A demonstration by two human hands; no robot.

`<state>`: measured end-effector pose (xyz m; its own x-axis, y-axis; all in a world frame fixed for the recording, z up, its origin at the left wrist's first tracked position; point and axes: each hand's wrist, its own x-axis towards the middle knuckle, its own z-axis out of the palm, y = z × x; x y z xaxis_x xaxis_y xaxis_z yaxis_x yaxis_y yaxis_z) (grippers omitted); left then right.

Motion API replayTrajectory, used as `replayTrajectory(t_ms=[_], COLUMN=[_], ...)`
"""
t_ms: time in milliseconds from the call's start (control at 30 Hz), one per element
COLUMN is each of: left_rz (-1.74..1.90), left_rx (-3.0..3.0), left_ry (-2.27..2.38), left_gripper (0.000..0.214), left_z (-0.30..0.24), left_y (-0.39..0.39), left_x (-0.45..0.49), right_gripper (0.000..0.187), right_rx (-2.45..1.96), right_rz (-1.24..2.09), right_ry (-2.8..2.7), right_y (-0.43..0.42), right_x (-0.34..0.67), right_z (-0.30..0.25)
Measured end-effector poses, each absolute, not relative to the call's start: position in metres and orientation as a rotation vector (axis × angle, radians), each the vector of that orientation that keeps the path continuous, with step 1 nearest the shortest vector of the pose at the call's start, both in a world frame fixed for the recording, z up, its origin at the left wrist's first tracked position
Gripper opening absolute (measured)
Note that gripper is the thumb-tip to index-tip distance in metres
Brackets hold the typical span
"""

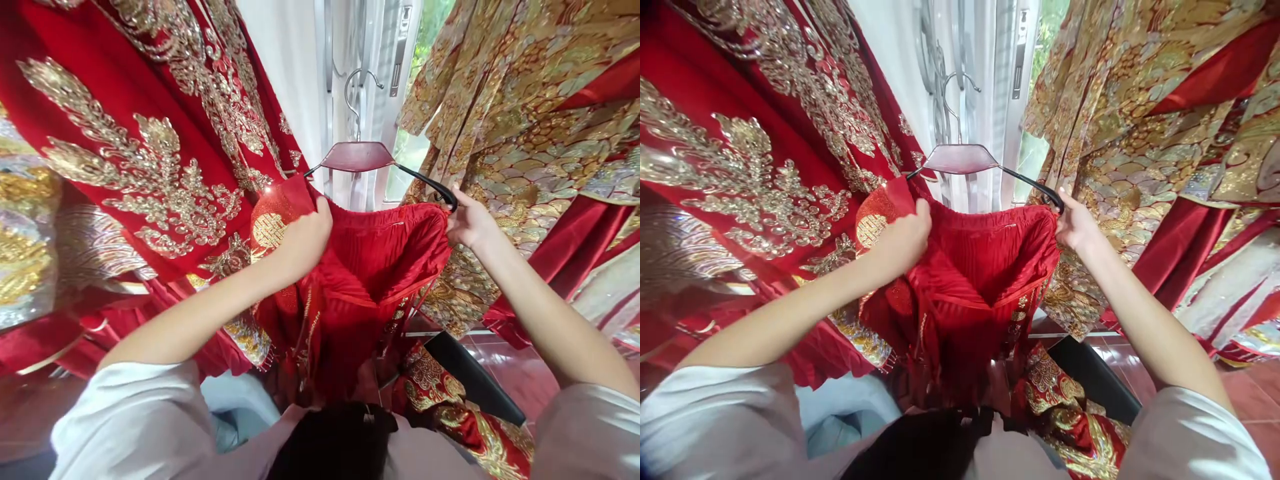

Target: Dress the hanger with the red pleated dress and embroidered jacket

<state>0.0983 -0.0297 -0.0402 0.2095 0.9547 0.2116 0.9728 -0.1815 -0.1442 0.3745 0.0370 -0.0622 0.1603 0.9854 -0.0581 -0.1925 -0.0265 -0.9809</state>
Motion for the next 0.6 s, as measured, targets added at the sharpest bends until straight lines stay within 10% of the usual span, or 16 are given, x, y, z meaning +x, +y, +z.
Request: replayTrajectory(t_ms=[600], left_rz=[-0.595], left_rx=[-2.355], left_ry=[-1.159], left_gripper=[0.039], left_z=[0.020], left_y=[0.088], left_x=[0.202], right_gripper=[0.024], right_rx=[-1.162], right_rz=[1.341], right_ry=[-0.979], right_y=[0.034], right_x=[0.409], right_z=[-0.065])
